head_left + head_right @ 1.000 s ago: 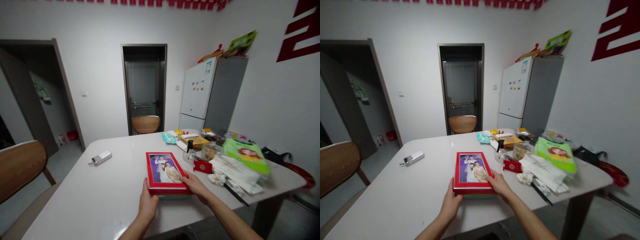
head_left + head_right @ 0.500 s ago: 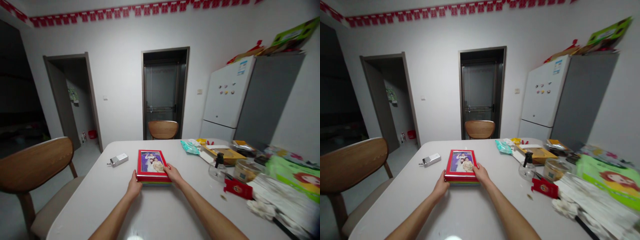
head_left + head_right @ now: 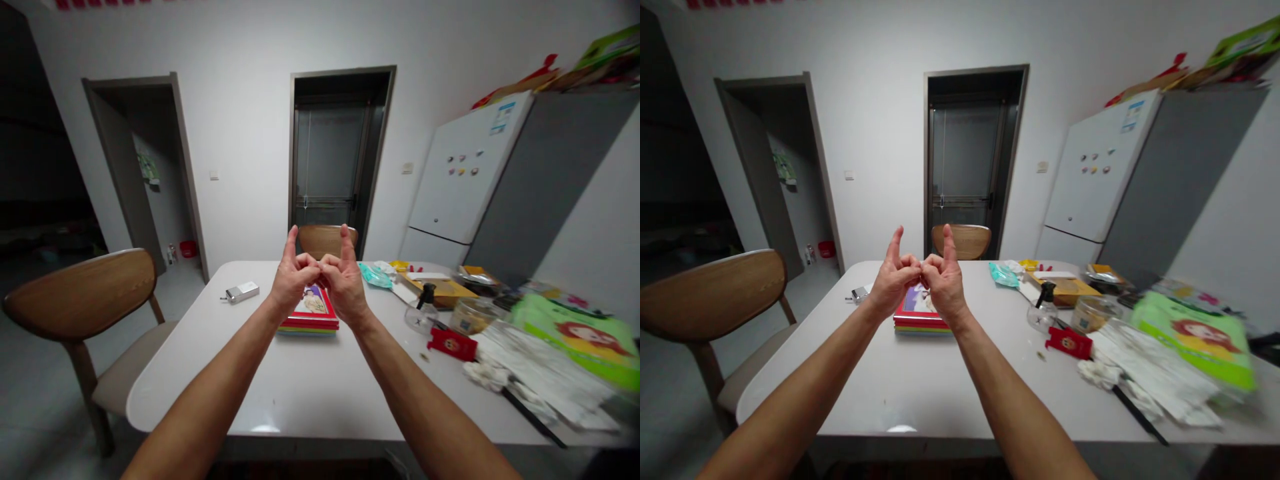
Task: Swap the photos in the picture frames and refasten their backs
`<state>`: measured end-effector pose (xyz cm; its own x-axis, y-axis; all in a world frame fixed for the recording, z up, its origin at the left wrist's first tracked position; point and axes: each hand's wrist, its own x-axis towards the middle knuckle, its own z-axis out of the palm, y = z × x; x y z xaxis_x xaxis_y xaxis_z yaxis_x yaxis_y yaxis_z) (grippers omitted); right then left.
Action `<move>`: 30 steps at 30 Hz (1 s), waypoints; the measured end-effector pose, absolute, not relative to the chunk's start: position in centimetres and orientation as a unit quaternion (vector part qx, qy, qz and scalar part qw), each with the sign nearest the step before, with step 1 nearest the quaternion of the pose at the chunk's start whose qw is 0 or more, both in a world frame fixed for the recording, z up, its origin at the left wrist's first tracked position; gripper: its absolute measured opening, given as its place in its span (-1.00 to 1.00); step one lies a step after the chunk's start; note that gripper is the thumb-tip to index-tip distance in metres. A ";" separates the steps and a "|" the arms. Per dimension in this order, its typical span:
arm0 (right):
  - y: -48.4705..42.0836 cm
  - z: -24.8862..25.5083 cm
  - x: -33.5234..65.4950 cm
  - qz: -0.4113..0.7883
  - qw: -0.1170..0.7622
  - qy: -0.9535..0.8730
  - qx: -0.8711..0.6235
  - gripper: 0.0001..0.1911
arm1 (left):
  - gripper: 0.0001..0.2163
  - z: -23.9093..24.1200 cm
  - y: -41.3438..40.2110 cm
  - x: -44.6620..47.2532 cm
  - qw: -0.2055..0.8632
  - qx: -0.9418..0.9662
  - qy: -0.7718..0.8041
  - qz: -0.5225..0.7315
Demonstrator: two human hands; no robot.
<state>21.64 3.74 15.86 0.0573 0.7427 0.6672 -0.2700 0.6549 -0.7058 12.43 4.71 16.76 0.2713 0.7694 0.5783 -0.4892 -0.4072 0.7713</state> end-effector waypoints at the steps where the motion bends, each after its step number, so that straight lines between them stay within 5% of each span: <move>1: 3.4 16.1 21.6 0.376 0.699 -0.576 -0.195 -0.19 | -0.20 17.1 4.3 12.5 0.540 0.592 0.106 0.589; 5: 3.3 15.4 21.7 0.406 0.689 -0.569 -0.193 -0.17 | -0.20 16.1 4.1 12.2 0.548 0.583 0.115 0.589; 9: 4.3 11.2 21.5 0.422 0.672 -0.547 -0.265 -0.24 | -0.27 11.8 4.8 11.8 0.562 0.529 0.289 0.567; 15: 4.6 0.7 22.0 0.518 0.562 -0.439 -0.472 -0.67 | -0.70 2.3 4.5 9.5 0.589 0.478 0.446 0.475; 17: 4.4 -1.1 22.1 0.542 0.520 -0.437 -0.495 -0.65 | -0.68 0.9 4.4 8.8 0.598 0.475 0.467 0.445; 21: 4.5 0.8 21.9 0.558 0.483 -0.432 -0.518 -0.47 | -0.46 3.1 5.1 8.6 0.626 0.477 0.464 0.406; 26: 7.2 7.9 21.4 0.509 0.552 -0.475 -0.459 -0.42 | -0.39 10.4 7.1 10.0 0.637 0.492 0.415 0.425; 30: 9.7 8.7 21.3 0.276 0.541 -0.601 -0.520 -0.49 | -0.39 11.1 8.2 10.3 0.641 0.483 0.425 0.418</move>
<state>21.30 9.70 8.69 0.1245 0.9231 0.3639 0.3272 0.3080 -0.8934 10.32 8.17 11.13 0.2899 0.9465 -0.1415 -0.1249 0.1840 0.9750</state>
